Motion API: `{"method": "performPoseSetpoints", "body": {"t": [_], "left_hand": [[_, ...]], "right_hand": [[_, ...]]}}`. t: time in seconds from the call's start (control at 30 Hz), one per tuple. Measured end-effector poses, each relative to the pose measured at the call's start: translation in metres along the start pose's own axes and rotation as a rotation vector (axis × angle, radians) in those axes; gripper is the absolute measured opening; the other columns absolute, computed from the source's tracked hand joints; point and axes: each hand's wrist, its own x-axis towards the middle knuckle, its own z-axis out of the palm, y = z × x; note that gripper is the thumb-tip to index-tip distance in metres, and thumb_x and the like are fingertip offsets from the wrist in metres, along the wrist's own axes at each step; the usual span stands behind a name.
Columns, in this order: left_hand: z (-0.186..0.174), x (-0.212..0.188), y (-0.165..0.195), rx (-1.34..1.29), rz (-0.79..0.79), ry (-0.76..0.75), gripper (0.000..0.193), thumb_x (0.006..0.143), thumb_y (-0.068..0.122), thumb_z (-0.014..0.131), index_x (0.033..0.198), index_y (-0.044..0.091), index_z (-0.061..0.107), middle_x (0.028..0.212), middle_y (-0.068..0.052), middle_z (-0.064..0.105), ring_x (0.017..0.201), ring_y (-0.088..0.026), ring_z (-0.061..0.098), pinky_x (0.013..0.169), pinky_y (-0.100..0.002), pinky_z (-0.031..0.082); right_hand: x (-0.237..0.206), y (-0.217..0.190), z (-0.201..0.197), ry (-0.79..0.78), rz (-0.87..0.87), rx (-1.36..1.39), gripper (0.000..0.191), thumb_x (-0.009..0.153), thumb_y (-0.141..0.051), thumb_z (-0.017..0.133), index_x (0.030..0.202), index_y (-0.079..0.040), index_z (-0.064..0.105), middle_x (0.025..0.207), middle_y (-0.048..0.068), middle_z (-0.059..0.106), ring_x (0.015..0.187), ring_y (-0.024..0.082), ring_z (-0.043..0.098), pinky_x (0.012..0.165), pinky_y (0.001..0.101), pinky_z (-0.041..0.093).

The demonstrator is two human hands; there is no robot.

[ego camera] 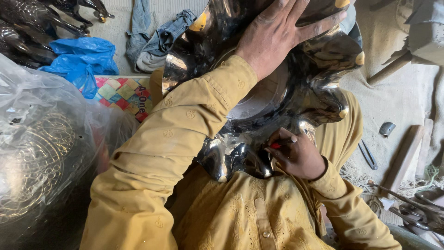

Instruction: The person sits on the floor with a large polished metal decorative piece on their lap and scrapes its scalloped edge with a small red-handled tool, steadying the piece with the other hand and rotating it to reach different sections.

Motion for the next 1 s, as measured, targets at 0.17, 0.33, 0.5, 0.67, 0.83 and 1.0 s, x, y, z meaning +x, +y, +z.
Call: {"method": "performPoseSetpoints", "body": {"t": [0.17,0.33,0.5,0.67,0.83,1.0], "left_hand": [[-0.004,0.004,-0.005,-0.039,-0.013,-0.017,0.09,0.112,0.005,0.053,0.165,0.03,-0.016,0.166,-0.025,0.025,0.158,-0.037,0.015,0.12,-0.063,-0.03],[-0.005,0.007,-0.011,-0.041,-0.009,-0.016,0.09,0.112,0.0,0.053,0.165,0.031,-0.013,0.165,-0.024,0.028,0.157,-0.036,0.017,0.118,-0.063,-0.03],[-0.009,0.007,-0.017,-0.069,-0.007,-0.027,0.09,0.111,-0.002,0.052,0.165,0.032,-0.011,0.164,-0.024,0.031,0.156,-0.037,0.019,0.121,-0.059,-0.026],[-0.007,0.008,-0.022,-0.08,0.013,-0.026,0.093,0.11,-0.001,0.056,0.166,0.033,-0.01,0.163,-0.023,0.033,0.155,-0.036,0.022,0.127,-0.059,-0.016],[-0.01,0.004,-0.021,-0.141,0.022,-0.05,0.096,0.108,-0.005,0.056,0.165,0.033,-0.011,0.163,-0.023,0.033,0.152,-0.037,0.025,0.127,-0.059,-0.008],[-0.011,0.008,-0.023,-0.084,0.008,-0.022,0.094,0.109,-0.003,0.054,0.165,0.032,-0.013,0.165,-0.023,0.03,0.156,-0.035,0.018,0.124,-0.055,-0.018]], "right_hand": [[-0.005,-0.007,-0.001,0.025,0.082,-0.07,0.017,0.083,-0.007,0.079,0.094,-0.002,0.068,0.082,0.008,0.076,0.073,0.015,0.076,0.064,0.029,0.059],[-0.012,-0.01,0.005,0.076,0.137,0.116,0.016,0.084,0.0,0.077,0.096,0.001,0.067,0.089,0.009,0.072,0.081,0.015,0.074,0.069,0.0275,0.062],[-0.016,-0.008,0.009,0.13,0.159,0.204,0.017,0.084,0.004,0.075,0.098,0.002,0.067,0.095,0.009,0.072,0.084,0.015,0.073,0.071,0.0273,0.064],[-0.018,0.001,0.012,0.16,0.062,0.103,0.017,0.085,0.002,0.078,0.099,0.001,0.069,0.096,0.009,0.075,0.084,0.016,0.078,0.072,0.0275,0.065],[-0.017,0.004,0.011,0.115,0.002,0.017,0.017,0.084,-0.003,0.08,0.098,0.0,0.07,0.094,0.009,0.077,0.083,0.015,0.079,0.071,0.0271,0.066],[-0.009,-0.002,0.002,0.063,0.066,0.041,0.018,0.084,-0.004,0.08,0.097,0.0,0.069,0.088,0.009,0.077,0.077,0.016,0.078,0.066,0.0283,0.063]]}}
